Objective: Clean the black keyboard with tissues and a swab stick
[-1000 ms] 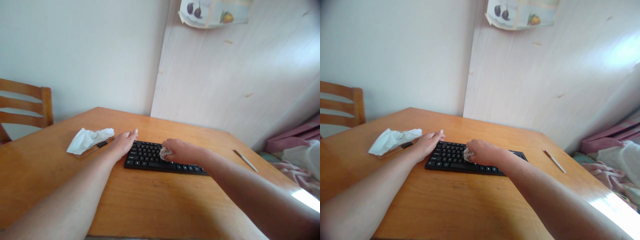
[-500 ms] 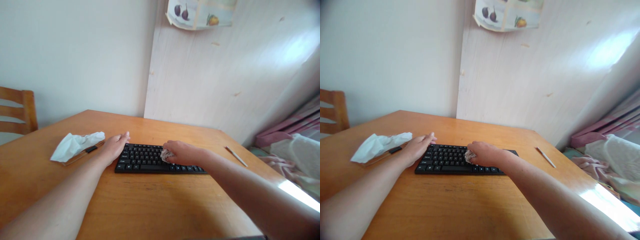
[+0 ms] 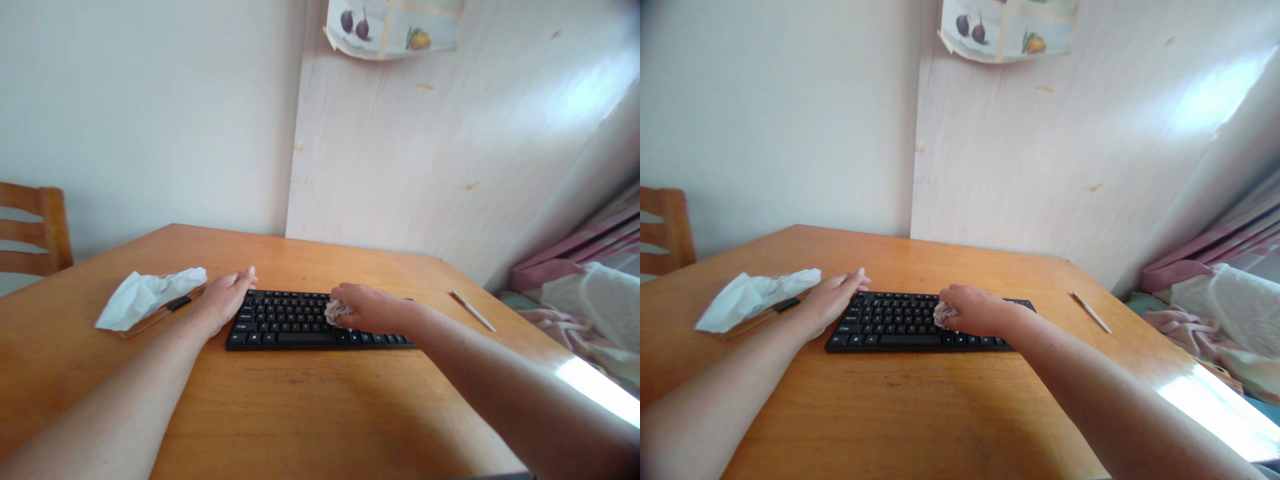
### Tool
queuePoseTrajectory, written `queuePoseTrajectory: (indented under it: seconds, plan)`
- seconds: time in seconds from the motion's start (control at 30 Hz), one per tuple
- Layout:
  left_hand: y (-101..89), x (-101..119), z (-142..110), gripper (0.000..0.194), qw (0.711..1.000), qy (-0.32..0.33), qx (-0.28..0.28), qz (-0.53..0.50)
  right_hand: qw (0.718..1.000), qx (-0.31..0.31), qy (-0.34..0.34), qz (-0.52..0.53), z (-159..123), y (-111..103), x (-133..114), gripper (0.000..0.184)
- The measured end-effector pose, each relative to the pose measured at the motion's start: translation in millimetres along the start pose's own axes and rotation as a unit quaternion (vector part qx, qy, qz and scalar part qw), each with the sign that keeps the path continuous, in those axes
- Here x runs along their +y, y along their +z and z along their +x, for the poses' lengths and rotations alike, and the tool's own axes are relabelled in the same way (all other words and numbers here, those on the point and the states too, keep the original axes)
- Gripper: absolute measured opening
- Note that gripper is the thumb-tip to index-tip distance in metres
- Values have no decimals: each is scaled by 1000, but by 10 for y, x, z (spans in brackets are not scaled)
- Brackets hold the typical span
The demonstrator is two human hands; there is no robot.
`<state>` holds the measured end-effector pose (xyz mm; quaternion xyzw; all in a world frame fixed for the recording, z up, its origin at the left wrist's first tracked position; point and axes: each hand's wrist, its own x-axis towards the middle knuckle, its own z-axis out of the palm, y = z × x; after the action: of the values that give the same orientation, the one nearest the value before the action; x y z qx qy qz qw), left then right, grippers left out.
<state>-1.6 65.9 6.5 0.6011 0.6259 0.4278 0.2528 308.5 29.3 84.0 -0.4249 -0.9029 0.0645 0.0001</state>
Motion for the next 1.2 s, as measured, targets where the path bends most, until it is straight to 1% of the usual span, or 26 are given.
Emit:
queuePoseTrajectory:
  seconds: [0.23, 0.5, 0.73, 0.97, 1.2]
  plan:
    - [1, 9, -1, 66, 1000, -3, 9, 6, 1000, 2, 17, 5, -124, -2, 130, 15]
    - [-19, 17, -3, 66, 1000, -6, 3, 6, 999, 12, 27, 17, -263, -1, 262, 16]
    - [-18, 5, 12, 69, 1000, -5, 1, 6, 997, 13, 65, 34, -406, 16, 389, 17]
    - [-22, 33, -7, 68, 1000, -2, -1, 4, 996, 16, 83, 37, -473, 16, 413, 17]
    - [6, -22, 18, 67, 1000, 5, 3, 6, 996, 10, 91, 19, -539, -7, 449, 14]
